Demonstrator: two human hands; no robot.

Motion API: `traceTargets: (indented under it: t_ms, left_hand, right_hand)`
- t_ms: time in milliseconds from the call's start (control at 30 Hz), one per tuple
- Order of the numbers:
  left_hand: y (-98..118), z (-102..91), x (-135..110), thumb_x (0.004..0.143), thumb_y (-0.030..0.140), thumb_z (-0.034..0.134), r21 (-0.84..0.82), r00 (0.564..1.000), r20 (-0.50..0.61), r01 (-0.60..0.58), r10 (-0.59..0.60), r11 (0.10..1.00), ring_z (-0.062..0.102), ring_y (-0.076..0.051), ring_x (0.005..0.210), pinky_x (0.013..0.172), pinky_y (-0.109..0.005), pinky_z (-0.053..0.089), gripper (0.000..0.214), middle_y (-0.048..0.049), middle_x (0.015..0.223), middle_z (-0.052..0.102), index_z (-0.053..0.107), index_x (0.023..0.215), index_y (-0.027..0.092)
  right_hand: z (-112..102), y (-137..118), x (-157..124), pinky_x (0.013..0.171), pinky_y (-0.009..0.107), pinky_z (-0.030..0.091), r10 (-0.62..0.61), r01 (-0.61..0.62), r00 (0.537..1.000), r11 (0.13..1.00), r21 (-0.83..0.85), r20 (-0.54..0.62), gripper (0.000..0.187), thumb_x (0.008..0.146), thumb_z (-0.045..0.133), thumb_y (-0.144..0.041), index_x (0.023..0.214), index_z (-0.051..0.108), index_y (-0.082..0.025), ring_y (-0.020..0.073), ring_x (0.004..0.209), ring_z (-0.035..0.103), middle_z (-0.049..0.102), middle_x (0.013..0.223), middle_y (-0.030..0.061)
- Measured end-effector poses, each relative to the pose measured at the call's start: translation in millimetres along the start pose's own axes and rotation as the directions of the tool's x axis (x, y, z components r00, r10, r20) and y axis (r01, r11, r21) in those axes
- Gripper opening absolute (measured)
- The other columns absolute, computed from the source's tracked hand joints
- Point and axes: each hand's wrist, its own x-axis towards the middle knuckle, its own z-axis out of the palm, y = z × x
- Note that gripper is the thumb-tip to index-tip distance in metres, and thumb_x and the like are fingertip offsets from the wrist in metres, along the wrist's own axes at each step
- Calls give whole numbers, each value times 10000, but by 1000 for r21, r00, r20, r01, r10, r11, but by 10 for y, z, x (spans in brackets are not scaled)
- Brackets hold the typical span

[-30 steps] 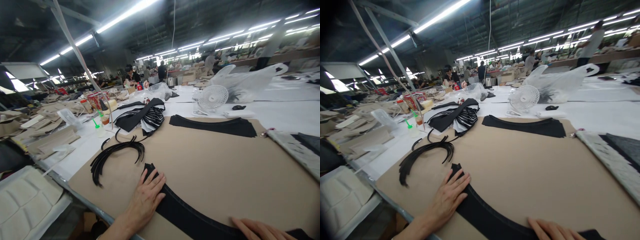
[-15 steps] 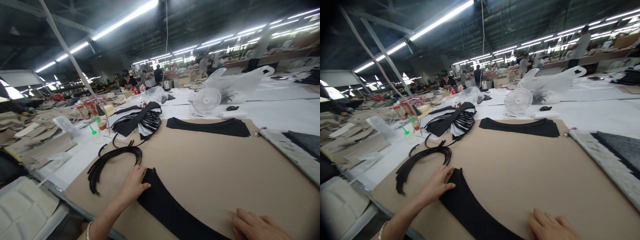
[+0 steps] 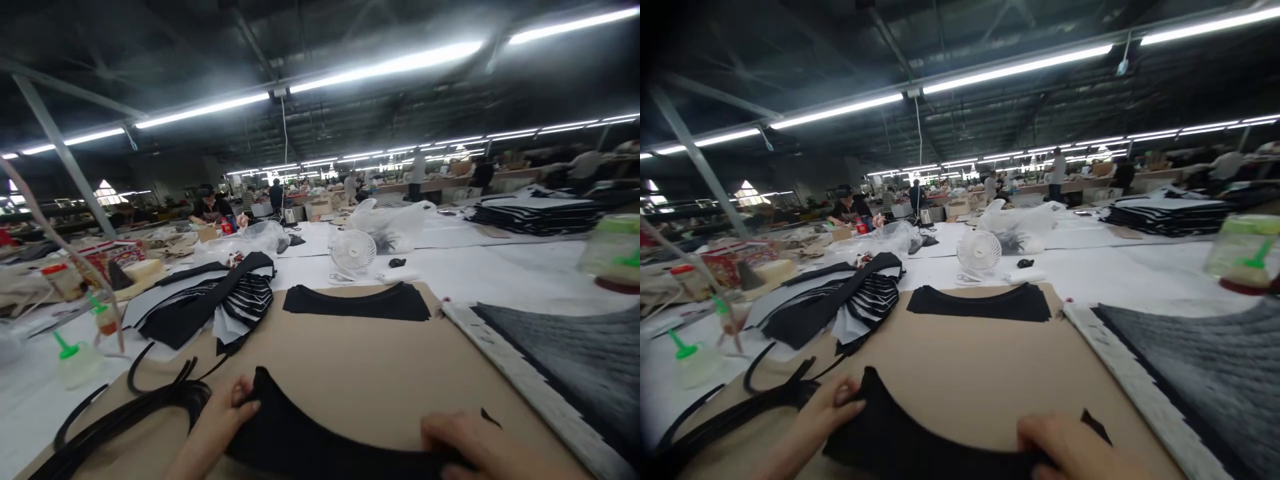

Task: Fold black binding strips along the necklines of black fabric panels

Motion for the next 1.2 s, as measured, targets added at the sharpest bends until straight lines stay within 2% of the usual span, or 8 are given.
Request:
traceTargets:
  t_ms: [167,367,533,700,833,933,1100,1200]
  left_hand:
    - [564,244,1148,729,341,684,44,993,-96,-61,65,997,646,-182,700,654,-293,513,409,10,771,661,496,1061,194]
    - [708,505,2169,926,354,568,253,956,-260,-68,135,965,612,-202,969,824,-405,532,333,-82,1164,587,546,1195,159]
    - [584,630,2447,919,360,577,427,919,-338,-40,201,903,592,-225,1037,881,-442,507,374,-86,1221,565,525,1239,173]
    - [512,828,2308,895,160,494,601,836,-425,-27,348,799,407,-353,1283,1006,-552,348,556,-209,1354,449,326,1424,139]
    - [436,1097,2063,869,170,498,726,828,-140,-287,543,625,454,-247,1263,1035,-393,360,442,-88,1318,536,509,1303,255]
    - [356,1218,1850,821,284,568,702,807,73,-459,586,544,566,-237,1118,942,-364,443,268,-40,1150,642,639,1079,285]
    - [249,1310,1699,893,390,321,644,722,37,-546,691,535,464,-339,1214,976,-588,371,372,-45,1292,514,558,1138,242]
    - [322,1612,1459,923,455,273,589,636,142,-670,759,451,456,-289,1228,1005,-548,372,356,49,1243,500,511,1160,336]
  right_hand:
    - [-627,352,987,788,303,468,7,-11,1000,967,-256,-15,221,753,565,-125,922,654,-234,217,904,641,694,951,22]
    - [-748,976,2020,896,432,455,3,-19,999,914,-406,-40,185,897,592,-263,1054,623,-172,224,995,599,644,1065,62]
    - [-686,1227,2386,875,444,489,-11,-13,999,880,-476,-47,279,928,575,-366,1117,596,-161,214,1000,591,603,1133,70]
    - [-644,1260,2394,933,491,438,-58,-20,988,869,-494,-143,305,911,594,-355,1151,579,-167,251,1100,536,559,1208,81]
    - [-660,1106,2061,936,461,398,-105,25,982,892,-451,-155,231,889,588,-252,1105,594,-171,254,1093,511,563,1153,80]
    - [-737,957,1449,894,352,402,-76,32,993,917,-398,-95,241,865,557,-164,1098,606,-199,216,1040,534,574,1128,73]
    - [-972,757,-156,842,254,404,157,-156,987,930,-333,-23,217,893,531,-221,1094,607,-252,152,950,570,606,1091,11]
    - [-1025,612,-1304,770,267,420,370,-373,926,873,-314,-71,134,894,548,-269,1000,620,-230,172,886,586,625,981,21]
